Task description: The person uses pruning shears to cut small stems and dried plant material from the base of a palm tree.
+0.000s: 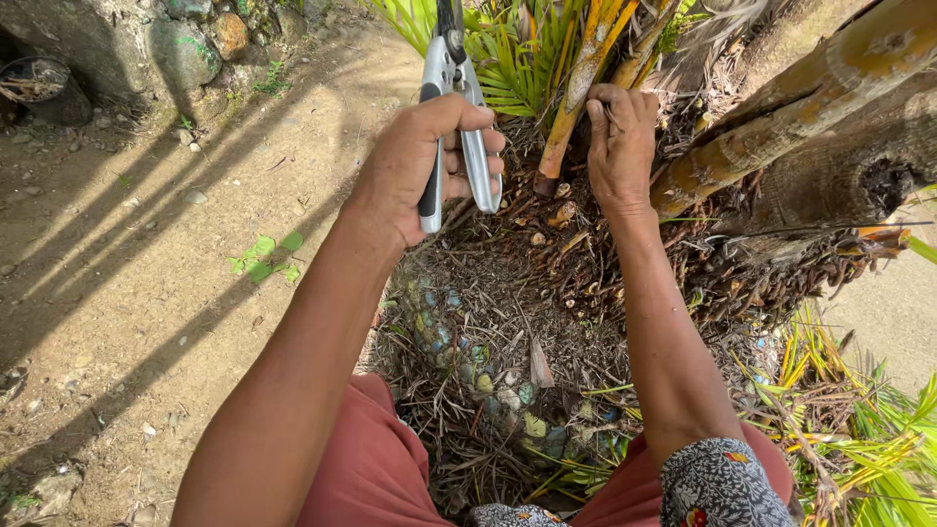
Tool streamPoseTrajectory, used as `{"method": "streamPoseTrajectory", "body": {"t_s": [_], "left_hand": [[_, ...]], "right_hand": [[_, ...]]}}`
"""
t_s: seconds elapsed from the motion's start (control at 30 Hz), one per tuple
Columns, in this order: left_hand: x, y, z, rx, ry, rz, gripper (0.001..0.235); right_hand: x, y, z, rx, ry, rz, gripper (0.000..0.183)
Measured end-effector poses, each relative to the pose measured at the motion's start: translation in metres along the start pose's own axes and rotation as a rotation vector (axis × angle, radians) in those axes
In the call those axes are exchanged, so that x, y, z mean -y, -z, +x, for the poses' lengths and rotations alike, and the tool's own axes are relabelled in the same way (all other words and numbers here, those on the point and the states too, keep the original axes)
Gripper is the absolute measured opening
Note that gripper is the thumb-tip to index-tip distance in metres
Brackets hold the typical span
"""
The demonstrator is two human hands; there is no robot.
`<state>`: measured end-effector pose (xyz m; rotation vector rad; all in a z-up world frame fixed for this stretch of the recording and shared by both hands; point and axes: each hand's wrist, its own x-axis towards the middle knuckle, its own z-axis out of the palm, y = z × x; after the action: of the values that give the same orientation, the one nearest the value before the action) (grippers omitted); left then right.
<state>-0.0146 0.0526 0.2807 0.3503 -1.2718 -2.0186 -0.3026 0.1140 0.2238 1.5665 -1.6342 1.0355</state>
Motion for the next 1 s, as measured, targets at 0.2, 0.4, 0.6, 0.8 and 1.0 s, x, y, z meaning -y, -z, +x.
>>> {"method": "streamPoseTrajectory", "body": {"t_s": [0.2, 0.4, 0.6, 0.8, 1.0], "left_hand": [[0.024, 0.033, 0.017, -0.083, 0.084, 0.02, 0.031], [0.027, 0.056, 0.034, -0.035, 0.073, 0.163, 0.021], [0.034, 0.059, 0.04, -0.035, 0.127, 0.354, 0.018], [0.032, 0.062, 0.033, -0.106, 0.149, 0.389, 0.021], [0.02, 0.078, 0.027, -0.102, 0.006, 0.322, 0.019]], "right_hand": [[0.002, -0.001, -0.007, 0.015, 0.032, 0.024, 0.011], [0.014, -0.002, -0.011, -0.01, -0.023, -0.028, 0.015], [0.067, -0.002, -0.061, -0.067, 0.015, -0.105, 0.046], [0.094, -0.054, -0.077, 0.078, -0.168, 0.216, 0.05], [0.075, -0.103, -0.105, 0.454, 0.104, 0.067, 0.055]]}}
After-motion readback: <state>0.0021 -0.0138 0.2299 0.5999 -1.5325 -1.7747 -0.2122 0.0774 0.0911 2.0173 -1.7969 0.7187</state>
